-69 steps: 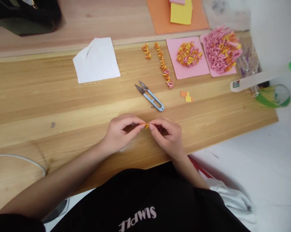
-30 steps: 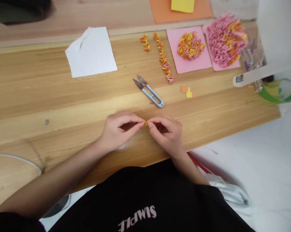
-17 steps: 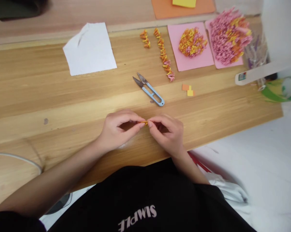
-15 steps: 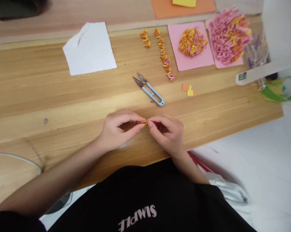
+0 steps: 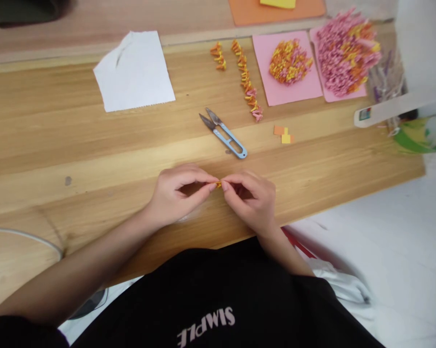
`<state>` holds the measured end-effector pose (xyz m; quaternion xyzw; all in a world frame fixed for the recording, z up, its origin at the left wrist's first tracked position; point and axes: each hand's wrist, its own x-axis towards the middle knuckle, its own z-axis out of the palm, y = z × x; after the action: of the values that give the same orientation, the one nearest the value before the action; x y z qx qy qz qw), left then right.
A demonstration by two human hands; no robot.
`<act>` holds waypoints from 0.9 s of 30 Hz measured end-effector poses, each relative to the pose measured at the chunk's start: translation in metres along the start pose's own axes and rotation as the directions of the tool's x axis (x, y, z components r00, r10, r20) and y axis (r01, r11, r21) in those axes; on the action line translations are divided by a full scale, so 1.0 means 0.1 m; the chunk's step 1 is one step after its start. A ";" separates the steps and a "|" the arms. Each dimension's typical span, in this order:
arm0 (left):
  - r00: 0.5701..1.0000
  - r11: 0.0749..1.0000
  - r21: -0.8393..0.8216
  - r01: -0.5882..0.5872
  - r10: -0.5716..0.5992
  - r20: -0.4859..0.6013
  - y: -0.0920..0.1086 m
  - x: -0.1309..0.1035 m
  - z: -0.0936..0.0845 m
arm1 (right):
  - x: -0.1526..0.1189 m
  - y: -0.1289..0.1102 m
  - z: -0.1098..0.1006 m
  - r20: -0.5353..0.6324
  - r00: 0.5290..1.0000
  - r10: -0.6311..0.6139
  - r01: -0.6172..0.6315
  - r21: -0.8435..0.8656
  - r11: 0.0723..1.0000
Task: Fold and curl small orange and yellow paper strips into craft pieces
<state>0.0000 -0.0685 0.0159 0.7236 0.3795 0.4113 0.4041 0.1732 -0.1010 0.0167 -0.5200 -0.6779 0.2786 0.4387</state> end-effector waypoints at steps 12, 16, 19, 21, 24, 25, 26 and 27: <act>1.000 1.000 -0.011 0.029 -0.029 0.007 0.01 -0.01 -0.01 | 0.01 0.00 0.01 0.007 1.000 -0.012 0.012 -0.002 1.000; 0.999 0.999 -0.017 0.041 -0.040 0.014 0.00 -0.01 -0.01 | 0.01 0.00 0.01 0.001 1.000 -0.012 0.012 0.004 1.000; 0.999 0.999 -0.018 0.038 -0.037 0.015 0.00 -0.01 0.00 | 0.01 0.00 0.01 -0.003 1.000 -0.018 0.018 -0.005 1.000; 0.999 0.999 -0.016 0.030 -0.030 0.009 0.00 -0.02 0.00 | 0.01 0.00 0.01 0.001 1.000 -0.022 0.022 -0.007 1.000; 1.000 1.000 -0.009 0.028 -0.028 -0.002 0.00 -0.02 0.00 | 0.01 0.00 0.00 0.008 0.999 -0.032 0.032 -0.003 0.999; 0.999 0.999 -0.005 0.033 -0.033 -0.004 0.00 -0.02 0.00 | 0.01 0.00 0.00 0.011 0.999 -0.036 0.036 0.000 0.999; 0.999 0.999 -0.001 0.038 -0.038 -0.004 0.00 -0.02 0.01 | 0.01 0.00 0.00 0.012 0.999 -0.041 0.041 0.004 0.999; 0.999 0.999 0.001 0.042 -0.042 -0.004 0.00 -0.02 0.01 | 0.01 0.00 0.00 0.014 0.999 -0.046 0.046 0.006 0.999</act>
<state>-0.0003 -0.0701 0.0150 0.7147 0.3957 0.4041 0.4115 0.1733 -0.1000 0.0170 -0.5009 -0.6920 0.2740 0.4418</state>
